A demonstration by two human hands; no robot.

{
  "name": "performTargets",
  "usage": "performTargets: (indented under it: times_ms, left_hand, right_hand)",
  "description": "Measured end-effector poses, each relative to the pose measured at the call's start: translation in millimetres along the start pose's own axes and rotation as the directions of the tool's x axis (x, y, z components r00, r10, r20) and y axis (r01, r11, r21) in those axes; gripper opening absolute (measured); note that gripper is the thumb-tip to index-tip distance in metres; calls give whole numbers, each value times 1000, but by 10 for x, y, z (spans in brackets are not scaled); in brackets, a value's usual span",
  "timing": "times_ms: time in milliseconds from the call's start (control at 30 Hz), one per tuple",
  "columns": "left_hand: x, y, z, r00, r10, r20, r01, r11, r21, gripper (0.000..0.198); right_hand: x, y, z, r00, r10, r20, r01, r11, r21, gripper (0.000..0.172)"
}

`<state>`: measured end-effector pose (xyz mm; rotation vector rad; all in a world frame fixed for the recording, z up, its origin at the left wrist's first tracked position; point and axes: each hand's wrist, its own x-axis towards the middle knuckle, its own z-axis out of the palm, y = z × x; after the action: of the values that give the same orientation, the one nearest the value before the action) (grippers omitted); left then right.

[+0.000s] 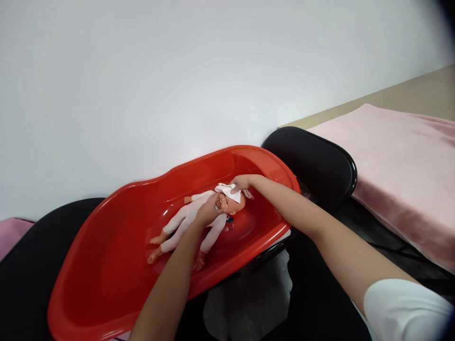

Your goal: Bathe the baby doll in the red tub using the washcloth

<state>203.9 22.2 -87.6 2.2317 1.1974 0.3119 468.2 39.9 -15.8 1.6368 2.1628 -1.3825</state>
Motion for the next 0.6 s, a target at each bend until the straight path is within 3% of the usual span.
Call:
performTargets:
  times_ms: [167, 333, 433, 500, 600]
  left_hand:
    - [24, -50, 26, 1000, -26, -1, 26, 999, -26, 80]
    - [25, -36, 17, 1000, -7, -7, 7, 1000, -5, 73]
    - [11, -26, 8, 1000, 1, -9, -1, 1000, -9, 73]
    - [2, -19, 4, 1000, 9, -7, -9, 1000, -17, 71]
    - [-12, 1, -5, 1000, 16, -9, -16, 1000, -21, 65]
  right_hand:
    - [-27, -12, 2, 1000, 27, 13, -27, 1000, 12, 65]
    - [-92, -49, 56, 995, 88, 49, -93, 990, 104, 30]
    - [-134, -73, 65, 987, 155, 42, -160, 973, 168, 21]
    - [-146, -78, 53, 984, 176, 36, -180, 968, 172, 22]
    - [-126, -63, 13, 985, 169, 44, -173, 979, 107, 41]
